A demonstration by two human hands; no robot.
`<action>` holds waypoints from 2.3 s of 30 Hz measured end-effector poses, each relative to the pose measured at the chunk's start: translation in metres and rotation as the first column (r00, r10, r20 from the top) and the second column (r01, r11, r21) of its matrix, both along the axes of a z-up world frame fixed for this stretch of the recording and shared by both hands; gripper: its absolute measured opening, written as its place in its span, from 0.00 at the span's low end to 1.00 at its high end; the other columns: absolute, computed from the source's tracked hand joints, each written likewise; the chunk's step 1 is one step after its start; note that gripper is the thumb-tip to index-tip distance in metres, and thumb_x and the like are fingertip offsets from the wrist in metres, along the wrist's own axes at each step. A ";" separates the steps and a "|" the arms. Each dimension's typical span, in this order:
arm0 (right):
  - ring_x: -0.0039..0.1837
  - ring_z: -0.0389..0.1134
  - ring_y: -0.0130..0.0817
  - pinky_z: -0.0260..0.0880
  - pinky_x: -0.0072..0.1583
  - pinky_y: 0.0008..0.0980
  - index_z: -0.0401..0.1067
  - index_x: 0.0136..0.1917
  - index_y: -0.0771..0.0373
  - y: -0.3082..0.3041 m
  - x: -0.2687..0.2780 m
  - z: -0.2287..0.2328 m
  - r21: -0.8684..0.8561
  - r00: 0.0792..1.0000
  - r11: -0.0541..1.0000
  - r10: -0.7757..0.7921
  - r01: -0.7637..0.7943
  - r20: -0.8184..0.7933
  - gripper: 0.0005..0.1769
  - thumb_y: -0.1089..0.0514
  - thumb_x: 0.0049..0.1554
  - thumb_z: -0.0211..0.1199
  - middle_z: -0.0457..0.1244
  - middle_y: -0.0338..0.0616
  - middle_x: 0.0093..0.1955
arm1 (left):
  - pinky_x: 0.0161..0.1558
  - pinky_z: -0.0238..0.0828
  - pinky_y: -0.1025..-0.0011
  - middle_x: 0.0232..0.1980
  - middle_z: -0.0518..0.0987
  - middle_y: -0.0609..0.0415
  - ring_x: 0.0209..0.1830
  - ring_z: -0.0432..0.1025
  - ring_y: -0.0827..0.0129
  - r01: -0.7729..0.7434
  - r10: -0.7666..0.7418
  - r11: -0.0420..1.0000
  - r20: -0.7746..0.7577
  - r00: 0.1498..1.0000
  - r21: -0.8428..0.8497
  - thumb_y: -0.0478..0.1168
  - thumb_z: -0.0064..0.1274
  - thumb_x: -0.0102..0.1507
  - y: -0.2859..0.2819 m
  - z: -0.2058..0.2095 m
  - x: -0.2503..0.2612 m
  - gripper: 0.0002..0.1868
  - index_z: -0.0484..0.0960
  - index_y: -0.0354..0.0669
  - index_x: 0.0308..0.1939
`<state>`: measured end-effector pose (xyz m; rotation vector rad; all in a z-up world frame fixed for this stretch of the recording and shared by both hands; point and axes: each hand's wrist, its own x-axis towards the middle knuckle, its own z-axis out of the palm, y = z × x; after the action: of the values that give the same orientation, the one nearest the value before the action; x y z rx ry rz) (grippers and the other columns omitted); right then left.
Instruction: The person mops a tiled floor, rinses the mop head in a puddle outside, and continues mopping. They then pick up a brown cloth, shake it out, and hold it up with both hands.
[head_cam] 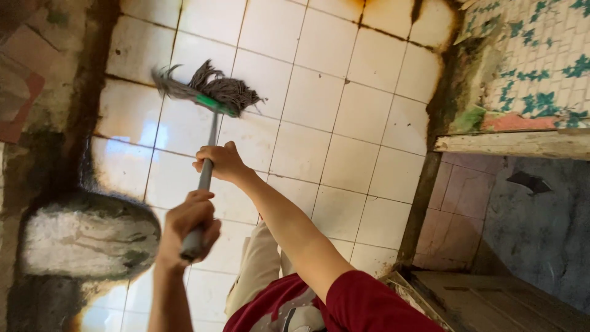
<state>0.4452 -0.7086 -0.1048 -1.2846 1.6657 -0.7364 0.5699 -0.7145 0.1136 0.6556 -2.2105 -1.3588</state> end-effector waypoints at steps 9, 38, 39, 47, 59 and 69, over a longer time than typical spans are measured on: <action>0.43 0.69 0.38 0.53 0.53 0.48 0.73 0.34 0.52 0.134 -0.120 -0.030 -0.094 0.880 0.918 -0.396 0.385 -0.261 0.14 0.45 0.56 0.63 0.67 0.34 0.37 | 0.45 0.70 0.58 0.22 0.60 0.51 0.25 0.59 0.58 0.404 -0.358 0.888 -0.220 0.907 0.220 0.32 0.53 0.46 0.007 -0.034 -0.106 0.14 0.61 0.39 0.22; 0.46 0.62 0.38 0.66 0.50 0.37 0.61 0.40 0.63 -0.131 -0.324 -0.156 -0.384 0.973 0.921 0.027 0.064 0.228 0.20 0.53 0.55 0.71 0.59 0.45 0.45 | 0.46 0.65 0.64 0.25 0.66 0.51 0.34 0.70 0.55 -0.452 0.446 0.873 -0.071 0.892 -0.184 0.22 0.53 0.52 -0.040 -0.062 -0.367 0.14 0.64 0.40 0.23; 0.46 0.62 0.38 0.66 0.50 0.37 0.61 0.40 0.63 -0.132 -0.318 -0.132 -0.386 0.974 0.920 0.027 0.064 0.227 0.20 0.53 0.55 0.71 0.59 0.45 0.45 | 0.46 0.65 0.64 0.25 0.66 0.51 0.34 0.70 0.55 -0.451 0.446 0.873 -0.073 0.892 -0.186 0.22 0.53 0.52 -0.043 -0.063 -0.360 0.14 0.64 0.40 0.23; 0.40 0.68 0.37 0.62 0.47 0.39 0.69 0.35 0.57 -0.098 -0.298 -0.027 -0.165 0.993 0.980 -0.115 0.109 -0.023 0.14 0.48 0.56 0.65 0.66 0.33 0.38 | 0.36 0.63 0.66 0.18 0.57 0.55 0.19 0.56 0.64 -0.229 0.232 0.972 -0.064 0.971 0.060 0.24 0.49 0.39 -0.067 -0.017 -0.311 0.14 0.59 0.41 0.17; 0.44 0.69 0.51 0.67 0.45 0.46 0.70 0.36 0.60 0.120 -0.347 -0.088 0.034 0.822 0.889 -0.408 0.457 -0.398 0.10 0.54 0.54 0.65 0.67 0.46 0.40 | 0.30 0.57 0.65 0.23 0.65 0.51 0.23 0.60 0.65 0.206 -0.100 0.772 -0.205 0.974 0.602 0.31 0.53 0.53 -0.031 -0.091 -0.294 0.11 0.65 0.33 0.23; 0.41 0.65 0.51 0.65 0.44 0.46 0.65 0.32 0.63 0.092 -0.266 -0.103 0.035 0.845 0.925 -0.328 0.377 -0.423 0.14 0.53 0.52 0.62 0.63 0.49 0.37 | 0.33 0.61 0.66 0.27 0.66 0.52 0.28 0.63 0.66 0.117 -0.005 0.779 -0.180 0.984 0.616 0.26 0.55 0.58 -0.029 -0.083 -0.177 0.13 0.64 0.35 0.27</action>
<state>0.1794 -0.6169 -0.2081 -1.1089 2.2995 -0.5912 0.3927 -0.7435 0.0309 0.6538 -1.6301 -2.1297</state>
